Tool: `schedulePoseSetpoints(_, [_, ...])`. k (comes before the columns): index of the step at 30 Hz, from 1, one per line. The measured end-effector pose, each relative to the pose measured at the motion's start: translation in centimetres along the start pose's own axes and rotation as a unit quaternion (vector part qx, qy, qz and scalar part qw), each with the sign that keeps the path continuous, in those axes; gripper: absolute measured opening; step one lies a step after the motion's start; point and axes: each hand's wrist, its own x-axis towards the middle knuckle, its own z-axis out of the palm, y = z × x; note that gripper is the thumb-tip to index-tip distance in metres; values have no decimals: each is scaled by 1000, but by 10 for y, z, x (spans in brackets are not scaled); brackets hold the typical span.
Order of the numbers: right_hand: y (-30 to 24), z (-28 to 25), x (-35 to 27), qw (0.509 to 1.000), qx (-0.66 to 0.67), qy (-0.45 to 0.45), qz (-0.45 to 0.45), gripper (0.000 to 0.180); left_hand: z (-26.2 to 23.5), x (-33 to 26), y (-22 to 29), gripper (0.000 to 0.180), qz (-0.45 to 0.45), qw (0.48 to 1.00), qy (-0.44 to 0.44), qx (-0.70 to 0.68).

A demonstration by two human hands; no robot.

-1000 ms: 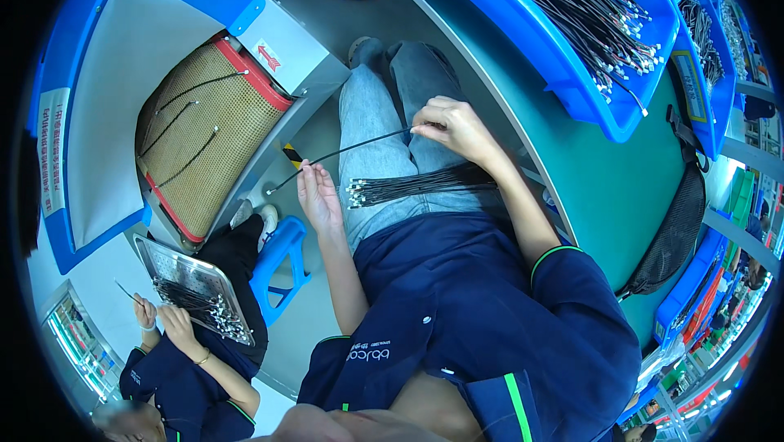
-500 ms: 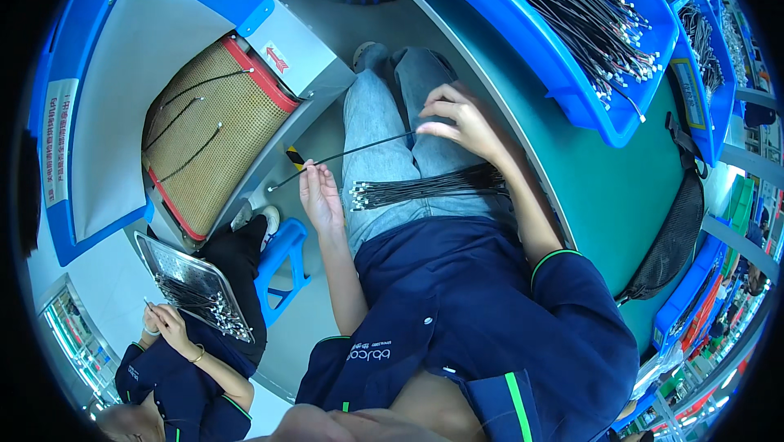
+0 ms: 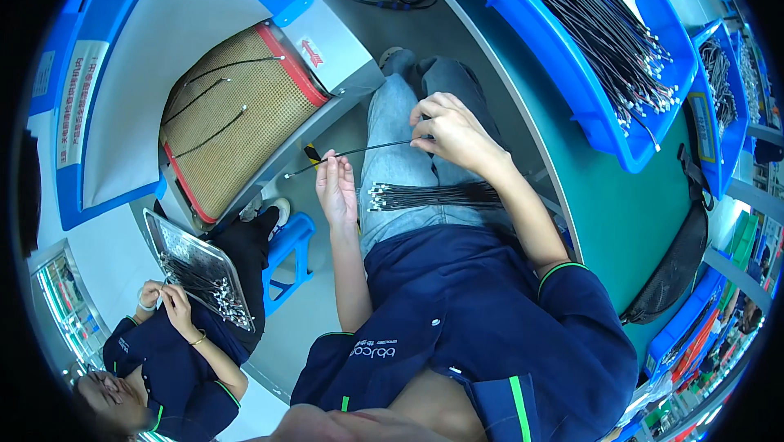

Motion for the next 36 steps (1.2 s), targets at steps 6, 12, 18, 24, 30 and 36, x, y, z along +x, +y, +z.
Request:
schedulePoseSetpoints(6, [-4,7,24,1000,1,18,-10,12,3,-2,-1,29,-47,993,-20,105])
schedulePoseSetpoints(12, [-22,24,80,998,5,53,-35,12,-2,-12,-14,20,-93,906,-143,387])
schedulePoseSetpoints(18, [-38,61,149,993,20,112,-39,11,8,-21,-12,22,14,776,-247,580])
schedulePoseSetpoints(24, [-50,92,198,993,2,116,-10,10,9,-23,-11,23,23,712,-281,643])
schedulePoseSetpoints(30, [-50,112,218,994,7,103,19,9,12,-27,-12,23,34,693,-276,665])
schedulePoseSetpoints(36, [-43,120,222,994,-8,107,31,10,14,-28,-12,32,39,668,-295,682])
